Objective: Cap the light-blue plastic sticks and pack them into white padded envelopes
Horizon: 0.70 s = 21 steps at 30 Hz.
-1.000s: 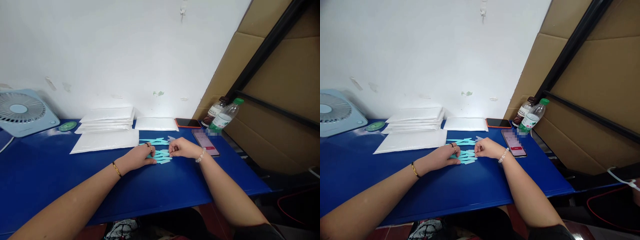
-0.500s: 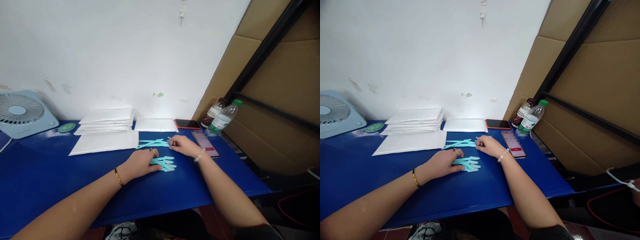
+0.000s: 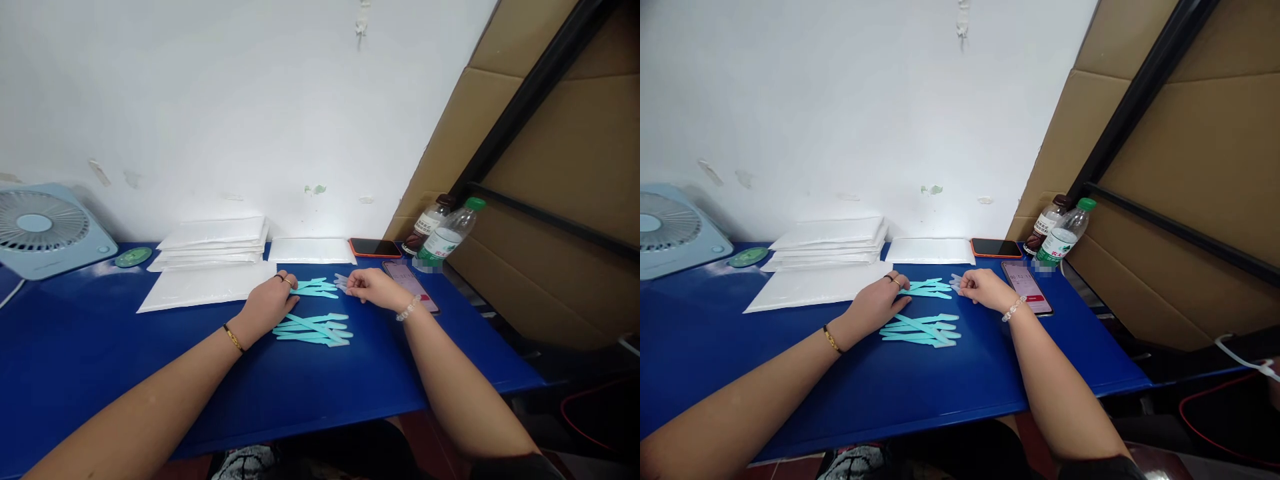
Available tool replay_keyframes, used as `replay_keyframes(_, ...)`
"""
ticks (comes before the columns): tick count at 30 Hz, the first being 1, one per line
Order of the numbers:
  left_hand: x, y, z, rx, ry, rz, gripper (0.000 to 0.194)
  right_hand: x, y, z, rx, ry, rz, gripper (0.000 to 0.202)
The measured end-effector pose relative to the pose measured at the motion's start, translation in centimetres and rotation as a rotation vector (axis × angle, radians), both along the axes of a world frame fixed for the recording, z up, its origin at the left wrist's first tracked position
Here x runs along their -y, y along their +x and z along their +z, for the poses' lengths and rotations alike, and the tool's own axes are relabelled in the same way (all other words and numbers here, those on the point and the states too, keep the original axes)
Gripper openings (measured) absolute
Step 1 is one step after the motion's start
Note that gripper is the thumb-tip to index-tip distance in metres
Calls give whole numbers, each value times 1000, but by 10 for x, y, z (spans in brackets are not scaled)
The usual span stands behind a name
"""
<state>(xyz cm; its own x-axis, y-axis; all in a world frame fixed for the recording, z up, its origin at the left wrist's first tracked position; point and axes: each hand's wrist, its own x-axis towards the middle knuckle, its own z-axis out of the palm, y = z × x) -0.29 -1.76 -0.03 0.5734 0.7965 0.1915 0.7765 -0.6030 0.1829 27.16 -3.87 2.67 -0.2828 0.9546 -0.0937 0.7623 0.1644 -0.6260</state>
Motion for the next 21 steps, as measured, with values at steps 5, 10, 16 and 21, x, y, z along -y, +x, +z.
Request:
replay_keyframes(5, -3, -2, -1, -10, -5, 37, 19, 1, -2, 3, -39, 18, -3, 17)
replay_keyframes(10, -7, -4, 0, 87, -67, 48, 15, -1, -2, 0, -123, 75, 24, 12)
replay_keyframes(16, -8, -4, 6, 173, -150, 68, 16, -2, 0, -2, -154, 112, 38, 12)
replay_keyframes(21, -8, -4, 8, 191, -168, 59, 17, -2, -3, -3, -133, 154, 41, 11)
